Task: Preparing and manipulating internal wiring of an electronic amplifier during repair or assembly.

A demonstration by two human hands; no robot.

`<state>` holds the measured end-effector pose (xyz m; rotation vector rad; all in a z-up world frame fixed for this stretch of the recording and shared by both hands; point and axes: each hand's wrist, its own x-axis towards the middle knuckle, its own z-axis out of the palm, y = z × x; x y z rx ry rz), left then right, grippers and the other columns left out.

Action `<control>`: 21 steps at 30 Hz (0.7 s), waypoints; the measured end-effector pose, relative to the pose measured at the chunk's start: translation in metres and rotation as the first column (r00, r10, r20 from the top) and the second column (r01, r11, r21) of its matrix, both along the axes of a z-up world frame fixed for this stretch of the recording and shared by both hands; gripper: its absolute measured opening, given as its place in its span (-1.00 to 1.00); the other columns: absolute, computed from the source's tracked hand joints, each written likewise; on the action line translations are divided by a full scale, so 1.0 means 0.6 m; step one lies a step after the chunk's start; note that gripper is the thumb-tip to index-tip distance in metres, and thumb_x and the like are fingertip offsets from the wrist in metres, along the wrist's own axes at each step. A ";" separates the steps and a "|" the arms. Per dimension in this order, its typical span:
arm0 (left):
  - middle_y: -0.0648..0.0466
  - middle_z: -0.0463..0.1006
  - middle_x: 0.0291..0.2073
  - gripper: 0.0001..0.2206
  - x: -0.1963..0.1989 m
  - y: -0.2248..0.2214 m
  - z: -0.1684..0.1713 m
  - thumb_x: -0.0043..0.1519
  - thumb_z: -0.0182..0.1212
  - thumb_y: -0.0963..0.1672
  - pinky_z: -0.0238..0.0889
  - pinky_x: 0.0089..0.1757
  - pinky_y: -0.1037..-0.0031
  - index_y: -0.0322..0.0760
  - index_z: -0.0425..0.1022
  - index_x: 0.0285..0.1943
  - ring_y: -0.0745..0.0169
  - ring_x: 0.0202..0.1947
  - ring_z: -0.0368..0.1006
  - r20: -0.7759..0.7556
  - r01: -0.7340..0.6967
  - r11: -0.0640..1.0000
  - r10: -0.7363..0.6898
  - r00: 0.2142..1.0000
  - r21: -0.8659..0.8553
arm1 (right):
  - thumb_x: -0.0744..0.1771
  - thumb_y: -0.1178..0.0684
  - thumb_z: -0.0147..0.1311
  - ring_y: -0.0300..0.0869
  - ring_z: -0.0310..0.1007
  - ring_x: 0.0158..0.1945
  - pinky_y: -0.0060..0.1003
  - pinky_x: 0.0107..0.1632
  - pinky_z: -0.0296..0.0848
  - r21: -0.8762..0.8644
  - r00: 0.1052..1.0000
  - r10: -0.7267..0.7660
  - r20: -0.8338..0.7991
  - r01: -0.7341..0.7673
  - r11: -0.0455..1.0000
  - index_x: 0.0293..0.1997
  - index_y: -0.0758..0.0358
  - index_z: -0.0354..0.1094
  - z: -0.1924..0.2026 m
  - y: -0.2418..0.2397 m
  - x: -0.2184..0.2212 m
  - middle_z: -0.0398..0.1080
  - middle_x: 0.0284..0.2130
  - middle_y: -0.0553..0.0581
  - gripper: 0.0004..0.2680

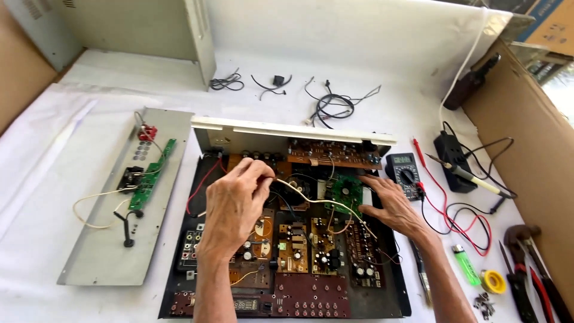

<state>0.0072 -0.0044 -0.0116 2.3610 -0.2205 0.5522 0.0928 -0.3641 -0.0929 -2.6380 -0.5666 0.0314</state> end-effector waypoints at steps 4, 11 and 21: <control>0.10 0.61 -0.29 -0.91 -0.010 -0.004 0.021 0.26 0.22 -0.19 0.52 -0.29 0.34 -0.03 0.56 -0.23 0.07 -0.34 0.65 0.024 -0.005 1.000 0.005 1.000 0.007 | 0.26 -0.18 0.25 0.08 0.20 0.37 0.07 0.37 0.08 -0.078 0.998 0.045 -0.052 -0.049 0.996 0.46 -0.03 0.11 -0.008 0.017 0.018 0.27 0.31 0.19 -0.42; 0.14 0.59 -0.32 -0.91 -0.010 -0.007 0.018 0.26 0.23 -0.18 0.53 -0.30 0.34 -0.03 0.54 -0.26 0.07 -0.36 0.66 0.057 -0.014 1.000 0.013 0.998 0.019 | 0.23 -0.17 0.28 0.21 0.09 0.42 0.16 0.38 0.05 -0.189 0.980 0.118 -0.158 -0.147 0.971 0.52 0.05 -0.06 0.005 0.047 0.034 0.18 0.34 0.37 -0.30; 0.15 0.55 -0.35 -0.91 -0.012 -0.012 0.023 0.26 0.23 -0.18 0.51 -0.30 0.34 -0.01 0.51 -0.24 0.08 -0.36 0.65 0.064 -0.003 1.000 0.001 0.998 0.031 | 0.15 -0.30 0.37 0.17 0.19 0.32 0.15 0.36 0.11 -0.306 0.985 0.126 -0.119 -0.158 0.939 0.52 -0.02 -0.11 0.004 0.081 0.038 0.25 0.24 0.29 -0.19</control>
